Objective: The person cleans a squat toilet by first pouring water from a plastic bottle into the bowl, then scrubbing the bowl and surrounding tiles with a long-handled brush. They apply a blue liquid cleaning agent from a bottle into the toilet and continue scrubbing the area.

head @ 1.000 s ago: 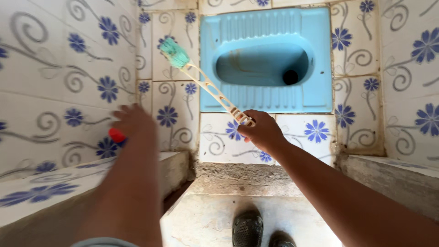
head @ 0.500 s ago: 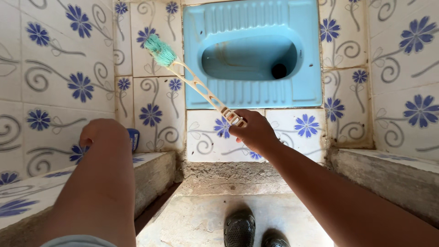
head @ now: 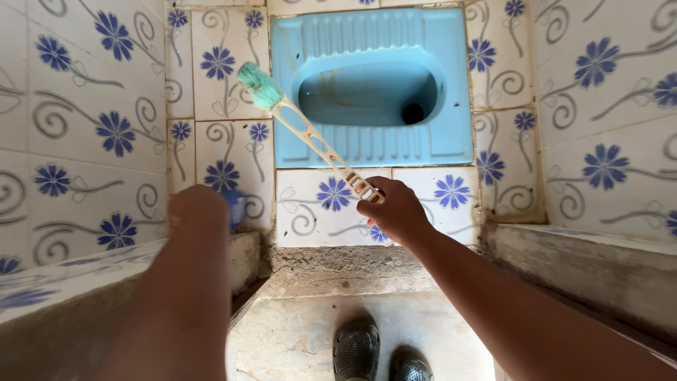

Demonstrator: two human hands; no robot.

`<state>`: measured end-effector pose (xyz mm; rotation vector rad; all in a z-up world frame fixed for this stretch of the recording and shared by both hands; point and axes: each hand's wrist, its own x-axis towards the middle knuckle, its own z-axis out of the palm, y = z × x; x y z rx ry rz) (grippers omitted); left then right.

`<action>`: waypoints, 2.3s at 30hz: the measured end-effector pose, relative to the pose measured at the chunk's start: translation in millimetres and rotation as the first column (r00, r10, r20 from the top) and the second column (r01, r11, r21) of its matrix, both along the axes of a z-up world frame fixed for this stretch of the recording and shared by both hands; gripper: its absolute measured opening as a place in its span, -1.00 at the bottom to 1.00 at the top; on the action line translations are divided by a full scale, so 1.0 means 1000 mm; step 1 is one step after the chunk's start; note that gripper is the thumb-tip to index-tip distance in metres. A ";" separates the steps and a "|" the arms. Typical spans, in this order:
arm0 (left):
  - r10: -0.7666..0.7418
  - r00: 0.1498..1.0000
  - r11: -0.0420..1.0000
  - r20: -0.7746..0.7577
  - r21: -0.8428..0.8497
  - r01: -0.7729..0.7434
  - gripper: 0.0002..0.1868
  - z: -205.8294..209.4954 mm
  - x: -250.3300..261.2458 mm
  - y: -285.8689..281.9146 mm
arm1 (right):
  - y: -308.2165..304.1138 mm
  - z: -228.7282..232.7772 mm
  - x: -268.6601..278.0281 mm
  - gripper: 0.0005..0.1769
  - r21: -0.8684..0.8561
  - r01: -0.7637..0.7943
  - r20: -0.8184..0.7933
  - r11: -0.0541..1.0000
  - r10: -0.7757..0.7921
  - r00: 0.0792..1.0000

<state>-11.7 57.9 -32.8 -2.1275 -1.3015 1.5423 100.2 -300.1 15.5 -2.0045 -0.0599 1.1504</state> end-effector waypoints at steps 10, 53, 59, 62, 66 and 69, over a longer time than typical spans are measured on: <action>0.253 0.786 0.966 0.564 -0.194 -0.172 -0.55 0.023 0.044 -0.111 | -0.036 0.017 0.014 -0.46 0.056 0.096 0.069 0.994 -0.100 0.993; 0.262 0.376 0.945 0.889 -0.316 0.089 -0.47 0.344 -0.107 -0.297 | -0.175 0.252 -0.167 -0.51 -0.399 0.364 0.209 0.842 -0.303 0.930; 0.228 0.389 0.952 0.893 -0.288 0.103 -0.50 0.380 -0.136 -0.317 | -0.205 0.282 -0.196 -0.58 -0.422 0.306 0.210 0.853 -0.237 0.949; 0.234 0.320 0.958 0.918 -0.275 0.087 -0.48 0.398 -0.157 -0.329 | -0.223 0.298 -0.216 -0.61 -0.399 0.272 0.214 0.875 -0.200 0.956; 0.173 0.290 0.972 0.941 -0.211 0.105 -0.46 0.422 -0.189 -0.346 | -0.243 0.320 -0.239 -0.64 -0.430 0.229 0.195 0.873 -0.158 0.968; 0.158 0.296 0.973 0.942 -0.200 0.117 -0.47 0.435 -0.220 -0.358 | -0.261 0.331 -0.261 -0.65 -0.344 0.233 0.218 0.910 -0.164 0.962</action>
